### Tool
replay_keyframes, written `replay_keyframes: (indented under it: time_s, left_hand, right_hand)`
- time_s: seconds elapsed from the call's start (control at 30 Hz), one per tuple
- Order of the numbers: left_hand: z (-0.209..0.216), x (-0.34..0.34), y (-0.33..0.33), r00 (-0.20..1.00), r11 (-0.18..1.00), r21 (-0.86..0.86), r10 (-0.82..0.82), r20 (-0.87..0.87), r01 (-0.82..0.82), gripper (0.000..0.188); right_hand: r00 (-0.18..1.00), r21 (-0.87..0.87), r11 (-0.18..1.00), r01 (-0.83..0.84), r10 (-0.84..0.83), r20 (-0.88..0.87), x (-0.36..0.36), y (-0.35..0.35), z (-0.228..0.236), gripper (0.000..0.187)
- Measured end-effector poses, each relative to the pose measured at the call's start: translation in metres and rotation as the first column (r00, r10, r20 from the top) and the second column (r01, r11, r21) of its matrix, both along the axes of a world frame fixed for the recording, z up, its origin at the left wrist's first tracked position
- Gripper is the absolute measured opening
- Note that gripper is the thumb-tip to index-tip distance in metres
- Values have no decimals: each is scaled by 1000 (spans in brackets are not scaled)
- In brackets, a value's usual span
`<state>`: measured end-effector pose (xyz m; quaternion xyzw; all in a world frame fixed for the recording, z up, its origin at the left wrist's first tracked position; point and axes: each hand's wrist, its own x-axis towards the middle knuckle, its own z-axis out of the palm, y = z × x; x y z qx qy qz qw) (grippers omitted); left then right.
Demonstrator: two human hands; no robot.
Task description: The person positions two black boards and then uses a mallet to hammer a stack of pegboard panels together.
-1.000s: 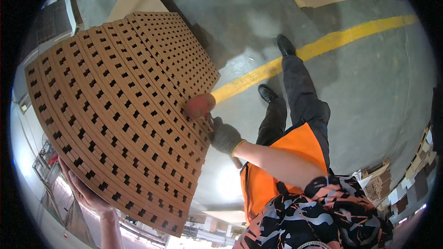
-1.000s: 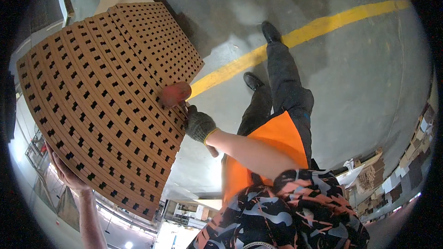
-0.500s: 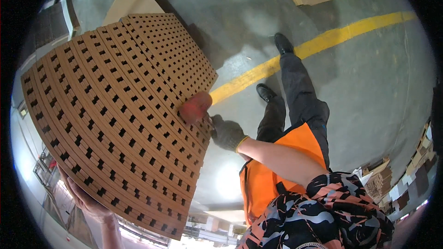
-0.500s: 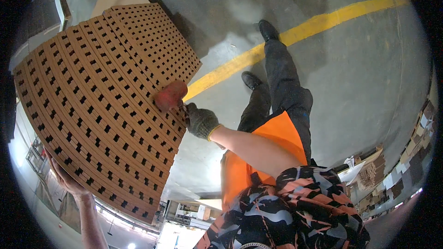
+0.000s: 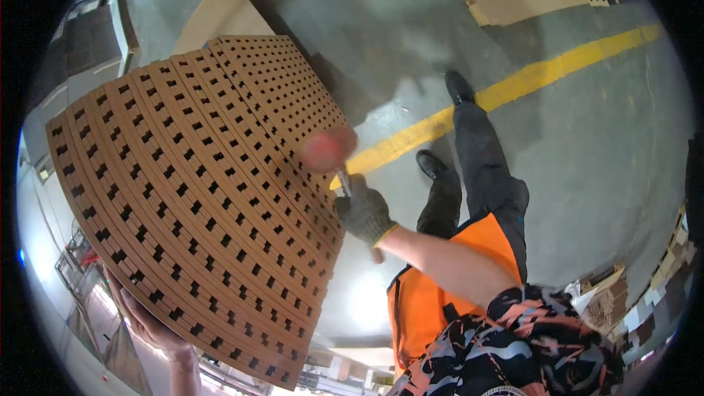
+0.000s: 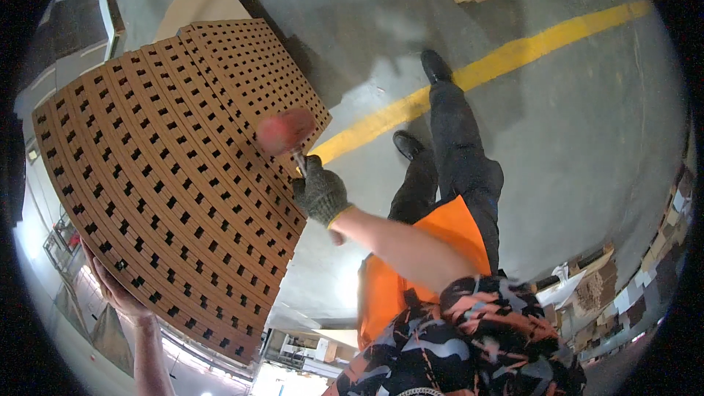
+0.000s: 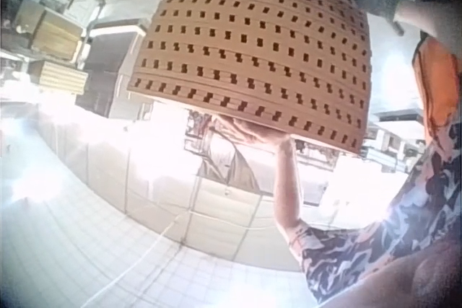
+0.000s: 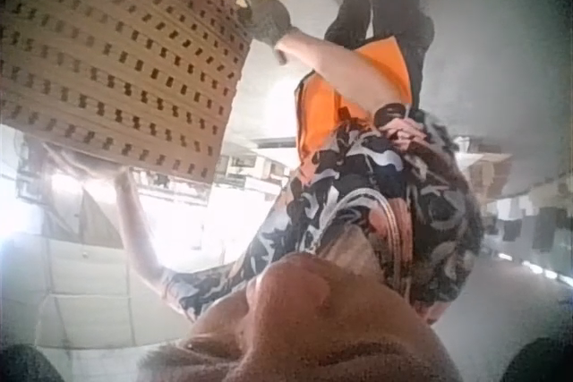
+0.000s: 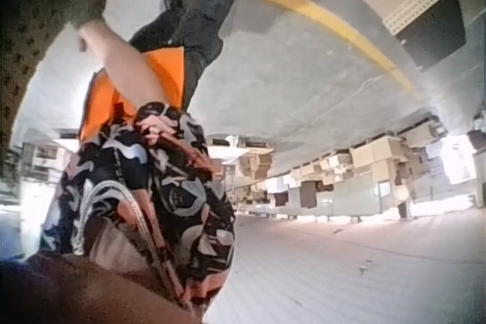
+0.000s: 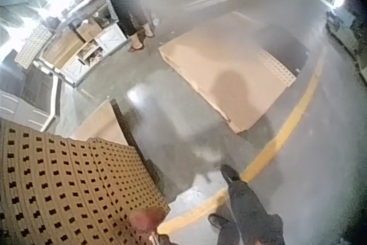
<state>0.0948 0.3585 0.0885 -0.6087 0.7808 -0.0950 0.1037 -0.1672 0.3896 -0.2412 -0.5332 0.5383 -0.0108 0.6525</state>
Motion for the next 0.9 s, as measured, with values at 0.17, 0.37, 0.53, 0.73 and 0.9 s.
replay_keyframes:
  time_s: [0.17,0.37,0.53,0.73,0.9]
  left_hand:
    - [0,-13,-3,1000,1000,-9,8,1,-8,58]
    - [-2,-9,6,956,971,-50,221,-195,-235,50]
    - [-7,-12,3,925,946,-54,299,-235,-320,53]
    - [0,-10,5,916,937,-59,321,-241,-344,46]
    - [-10,-38,-14,800,845,-87,459,-386,-527,51]
  right_hand:
    - [950,-12,951,310,-309,52,25,-9,44,35]
    - [984,98,981,-168,161,71,7,-53,72,44]
    - [981,-143,976,-163,176,85,30,-23,87,40]
    - [957,-79,981,-179,192,217,15,-48,121,41]
    - [985,-96,991,94,-78,153,29,-20,137,49]
